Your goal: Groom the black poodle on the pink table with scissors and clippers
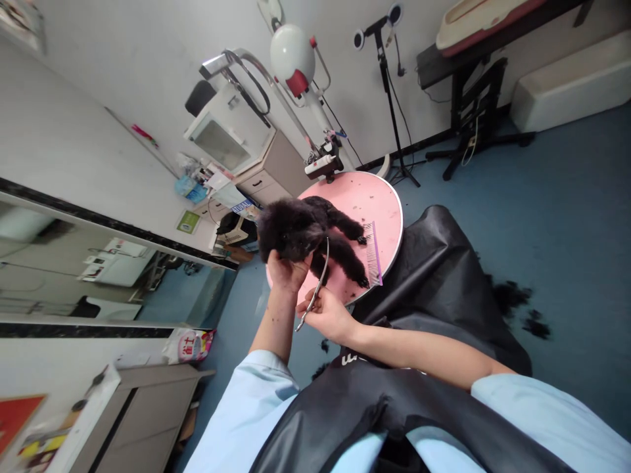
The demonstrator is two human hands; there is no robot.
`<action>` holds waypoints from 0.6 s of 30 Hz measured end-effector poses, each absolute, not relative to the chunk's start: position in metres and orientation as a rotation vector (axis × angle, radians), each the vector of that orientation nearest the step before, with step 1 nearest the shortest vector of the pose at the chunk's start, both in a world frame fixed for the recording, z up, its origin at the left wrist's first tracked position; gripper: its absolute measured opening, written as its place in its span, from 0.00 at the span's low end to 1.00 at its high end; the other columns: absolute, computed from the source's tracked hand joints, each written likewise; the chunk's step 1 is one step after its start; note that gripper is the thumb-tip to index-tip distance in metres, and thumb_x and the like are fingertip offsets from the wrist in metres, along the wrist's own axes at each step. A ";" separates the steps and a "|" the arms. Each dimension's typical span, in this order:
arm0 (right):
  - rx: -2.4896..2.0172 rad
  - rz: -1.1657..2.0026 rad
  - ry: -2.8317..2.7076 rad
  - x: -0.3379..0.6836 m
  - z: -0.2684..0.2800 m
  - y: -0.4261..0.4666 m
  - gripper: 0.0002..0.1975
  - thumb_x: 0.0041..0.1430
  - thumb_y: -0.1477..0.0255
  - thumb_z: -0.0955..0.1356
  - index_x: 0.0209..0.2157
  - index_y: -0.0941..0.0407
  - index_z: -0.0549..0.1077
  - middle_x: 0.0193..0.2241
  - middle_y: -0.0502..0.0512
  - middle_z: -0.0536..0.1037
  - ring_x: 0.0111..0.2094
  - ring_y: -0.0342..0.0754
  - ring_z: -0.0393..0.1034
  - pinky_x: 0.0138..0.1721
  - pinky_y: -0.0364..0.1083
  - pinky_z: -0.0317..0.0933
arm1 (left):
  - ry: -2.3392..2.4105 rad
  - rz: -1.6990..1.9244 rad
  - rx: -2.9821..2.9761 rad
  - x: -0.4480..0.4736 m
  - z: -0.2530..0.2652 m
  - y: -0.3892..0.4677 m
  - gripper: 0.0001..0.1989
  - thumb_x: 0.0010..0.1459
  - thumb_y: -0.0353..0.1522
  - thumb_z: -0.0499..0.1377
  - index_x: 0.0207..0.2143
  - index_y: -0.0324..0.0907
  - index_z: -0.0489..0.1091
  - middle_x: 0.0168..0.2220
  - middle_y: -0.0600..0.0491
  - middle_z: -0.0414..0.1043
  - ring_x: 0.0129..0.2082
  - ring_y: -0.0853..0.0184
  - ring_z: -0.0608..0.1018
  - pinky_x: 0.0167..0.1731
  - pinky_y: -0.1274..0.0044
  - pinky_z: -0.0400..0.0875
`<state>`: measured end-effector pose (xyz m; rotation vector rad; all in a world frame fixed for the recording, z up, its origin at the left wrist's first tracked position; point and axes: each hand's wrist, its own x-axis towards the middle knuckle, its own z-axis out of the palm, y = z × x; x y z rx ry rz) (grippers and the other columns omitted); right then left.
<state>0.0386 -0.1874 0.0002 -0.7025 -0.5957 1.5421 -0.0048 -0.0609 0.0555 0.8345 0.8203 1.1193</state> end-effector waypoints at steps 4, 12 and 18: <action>-0.726 1.516 -0.588 0.042 -0.009 -0.183 0.18 0.41 0.77 0.70 0.33 0.54 0.60 0.31 0.50 0.76 0.34 0.48 0.74 0.39 0.50 0.68 | 0.793 1.069 0.857 0.014 0.086 -0.071 0.26 0.56 0.52 0.50 0.41 0.41 0.72 0.40 0.48 0.76 0.41 0.60 0.77 0.34 0.71 0.74; -0.762 1.469 -0.573 0.054 -0.024 -0.173 0.18 0.40 0.78 0.68 0.34 0.54 0.60 0.31 0.51 0.76 0.36 0.49 0.74 0.41 0.51 0.68 | 1.347 0.837 1.040 0.059 0.115 -0.053 0.17 0.46 0.40 0.66 0.37 0.41 0.72 0.34 0.52 0.76 0.32 0.67 0.78 0.34 0.75 0.71; -0.676 1.467 -0.527 0.075 -0.025 -0.176 0.18 0.41 0.76 0.69 0.35 0.54 0.59 0.30 0.51 0.76 0.36 0.49 0.75 0.38 0.51 0.70 | 1.274 1.005 0.940 0.059 0.084 -0.052 0.06 0.49 0.31 0.62 0.31 0.41 0.70 0.28 0.55 0.73 0.30 0.69 0.76 0.39 0.73 0.71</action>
